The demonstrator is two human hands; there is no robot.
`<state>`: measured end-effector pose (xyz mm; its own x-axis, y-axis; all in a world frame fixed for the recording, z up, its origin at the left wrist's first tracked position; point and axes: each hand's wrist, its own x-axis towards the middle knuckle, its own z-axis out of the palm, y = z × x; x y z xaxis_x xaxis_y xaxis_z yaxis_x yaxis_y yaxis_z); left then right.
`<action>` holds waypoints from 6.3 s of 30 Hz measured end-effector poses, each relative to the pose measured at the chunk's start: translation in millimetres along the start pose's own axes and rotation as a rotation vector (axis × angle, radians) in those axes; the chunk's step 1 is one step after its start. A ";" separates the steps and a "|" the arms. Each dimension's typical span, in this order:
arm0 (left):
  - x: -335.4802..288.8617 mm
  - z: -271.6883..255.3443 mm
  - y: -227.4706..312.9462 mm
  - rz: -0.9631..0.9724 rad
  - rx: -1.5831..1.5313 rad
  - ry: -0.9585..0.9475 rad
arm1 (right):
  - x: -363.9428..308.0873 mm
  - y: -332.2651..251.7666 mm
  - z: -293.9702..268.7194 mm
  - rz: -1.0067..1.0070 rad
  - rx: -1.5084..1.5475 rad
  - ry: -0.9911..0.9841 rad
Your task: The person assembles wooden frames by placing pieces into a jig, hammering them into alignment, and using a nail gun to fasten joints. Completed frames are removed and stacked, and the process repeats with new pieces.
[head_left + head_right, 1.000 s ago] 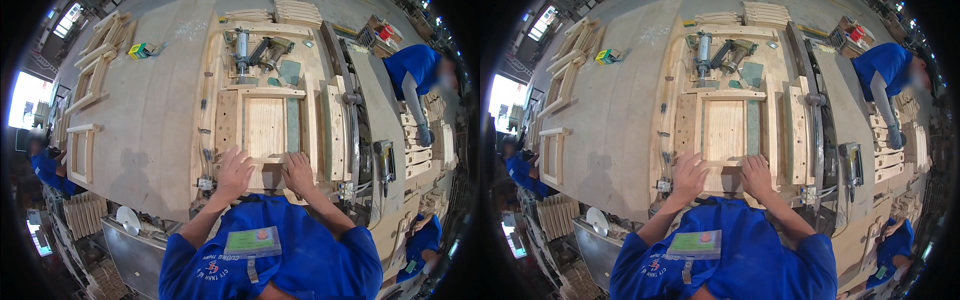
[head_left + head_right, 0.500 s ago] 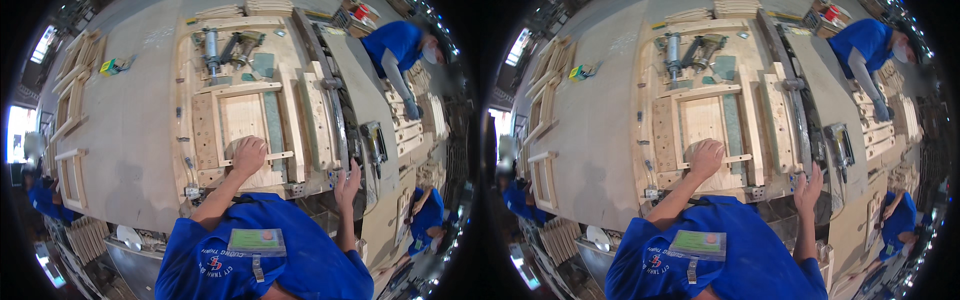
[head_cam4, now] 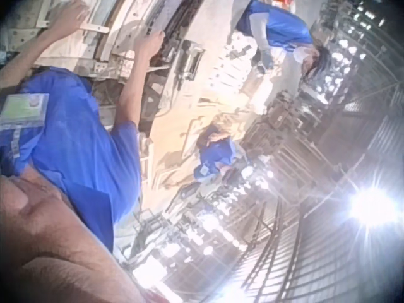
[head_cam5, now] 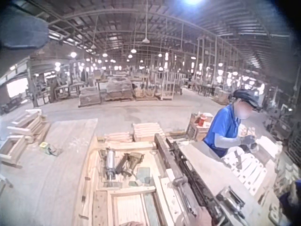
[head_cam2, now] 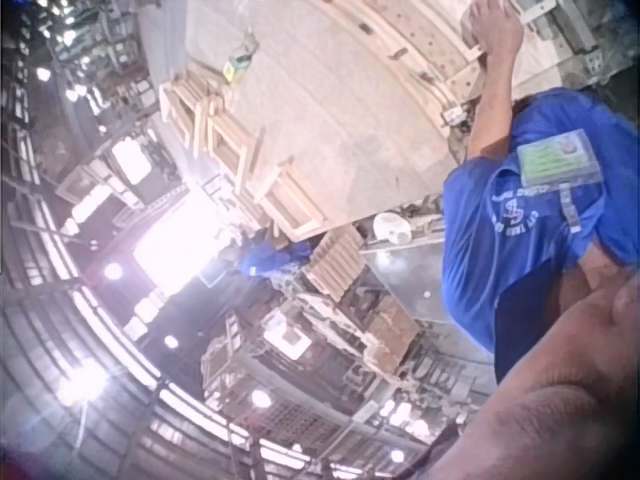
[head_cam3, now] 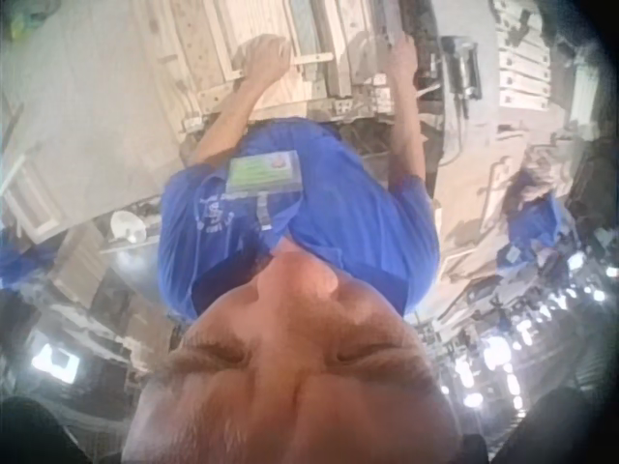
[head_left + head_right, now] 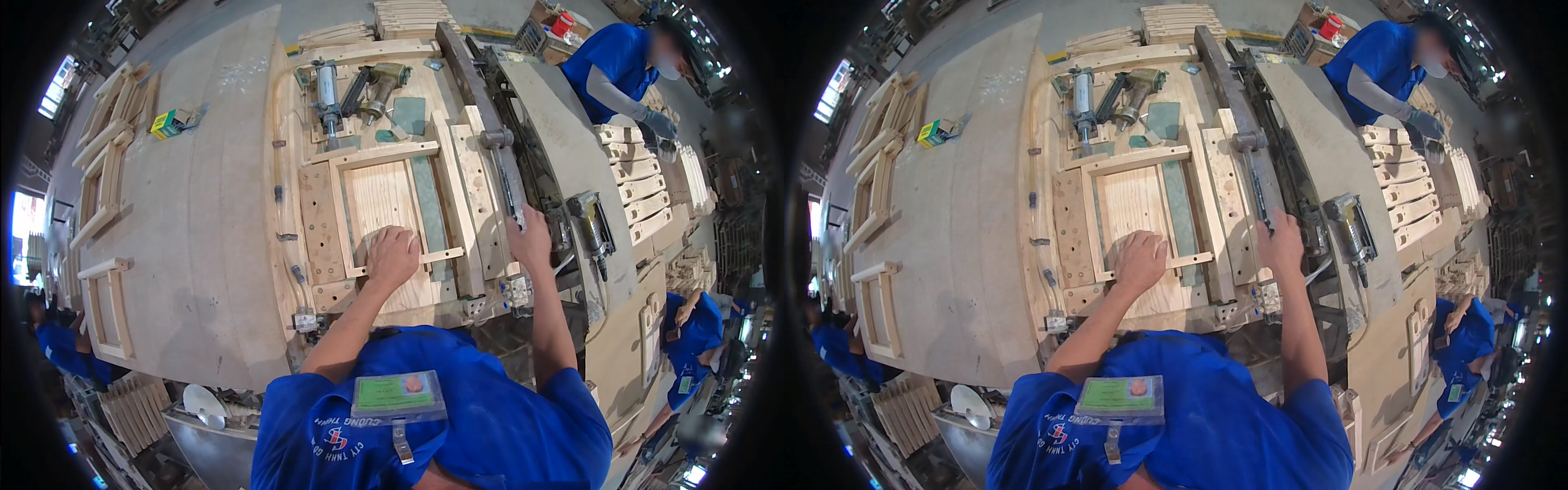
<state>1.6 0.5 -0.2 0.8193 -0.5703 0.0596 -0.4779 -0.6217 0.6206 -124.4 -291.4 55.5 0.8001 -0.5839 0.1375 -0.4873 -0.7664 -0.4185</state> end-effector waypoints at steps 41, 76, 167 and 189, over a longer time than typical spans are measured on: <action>-4.1 3.2 -6.2 0.107 -0.008 0.072 | -203.9 -61.7 -3.2 0.045 0.421 0.047; 4.4 -6.3 10.6 0.155 0.100 0.048 | 40.7 -139.2 59.0 0.069 0.464 -0.233; 6.5 35.6 79.3 -0.373 -0.792 -0.633 | -39.2 -85.0 -6.0 0.269 0.460 -0.357; 148.8 43.5 41.5 -0.483 -0.923 -0.087 | 154.6 -149.7 54.3 0.265 0.487 -0.392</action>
<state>89.9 -133.5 0.4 0.8156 -0.4299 -0.3873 0.3520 -0.1626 0.9218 91.2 -252.4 90.6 0.7879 -0.5245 -0.3227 -0.5447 -0.3492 -0.7625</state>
